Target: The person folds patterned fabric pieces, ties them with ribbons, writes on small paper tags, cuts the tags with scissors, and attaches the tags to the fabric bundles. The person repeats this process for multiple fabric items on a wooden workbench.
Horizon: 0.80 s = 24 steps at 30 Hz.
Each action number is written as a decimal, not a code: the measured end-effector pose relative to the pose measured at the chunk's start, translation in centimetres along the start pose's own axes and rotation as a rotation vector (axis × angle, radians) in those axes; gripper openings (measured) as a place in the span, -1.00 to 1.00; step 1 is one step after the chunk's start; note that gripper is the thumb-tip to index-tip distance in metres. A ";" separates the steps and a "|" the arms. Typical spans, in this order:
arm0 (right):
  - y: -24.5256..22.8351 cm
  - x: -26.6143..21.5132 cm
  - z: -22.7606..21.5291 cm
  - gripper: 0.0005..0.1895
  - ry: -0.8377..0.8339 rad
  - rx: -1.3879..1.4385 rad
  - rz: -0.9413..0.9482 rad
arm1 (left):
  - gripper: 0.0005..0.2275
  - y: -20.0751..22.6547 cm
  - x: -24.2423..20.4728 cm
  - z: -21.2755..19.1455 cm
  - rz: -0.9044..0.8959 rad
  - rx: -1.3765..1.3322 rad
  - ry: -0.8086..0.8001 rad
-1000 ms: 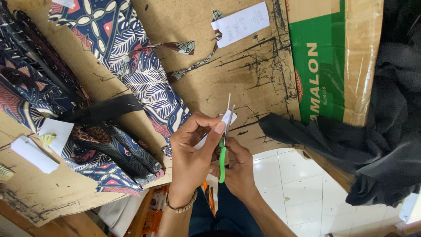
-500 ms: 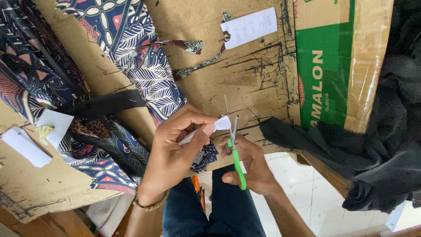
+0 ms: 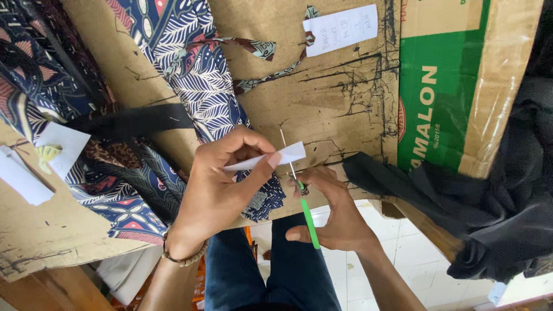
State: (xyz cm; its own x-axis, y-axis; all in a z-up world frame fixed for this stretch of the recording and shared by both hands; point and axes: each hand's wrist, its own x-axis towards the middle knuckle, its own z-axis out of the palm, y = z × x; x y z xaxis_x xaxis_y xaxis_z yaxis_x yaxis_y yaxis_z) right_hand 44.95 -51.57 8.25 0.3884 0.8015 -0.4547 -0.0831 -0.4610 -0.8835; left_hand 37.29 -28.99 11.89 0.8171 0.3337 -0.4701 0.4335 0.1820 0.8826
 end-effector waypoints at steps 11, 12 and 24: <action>0.6 0.0 -0.5 -0.10 -0.070 0.047 0.034 | -0.93 1.3 0.5 -0.9 0.051 0.122 -0.186; 0.7 -0.1 -0.5 -0.10 -0.077 0.058 0.042 | -0.93 1.4 0.5 -0.9 0.077 0.133 -0.190; 3.3 -1.4 0.0 -0.21 -0.056 0.276 0.017 | -0.94 1.3 0.6 -1.0 0.115 0.117 -0.202</action>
State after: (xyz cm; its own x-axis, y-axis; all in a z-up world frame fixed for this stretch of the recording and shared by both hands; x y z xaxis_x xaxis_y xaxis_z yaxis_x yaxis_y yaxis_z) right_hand 44.09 -54.25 5.98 0.3340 0.8181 -0.4681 -0.3391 -0.3591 -0.8695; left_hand 37.94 -27.60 12.74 0.9177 0.1527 -0.3669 0.3649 0.0415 0.9301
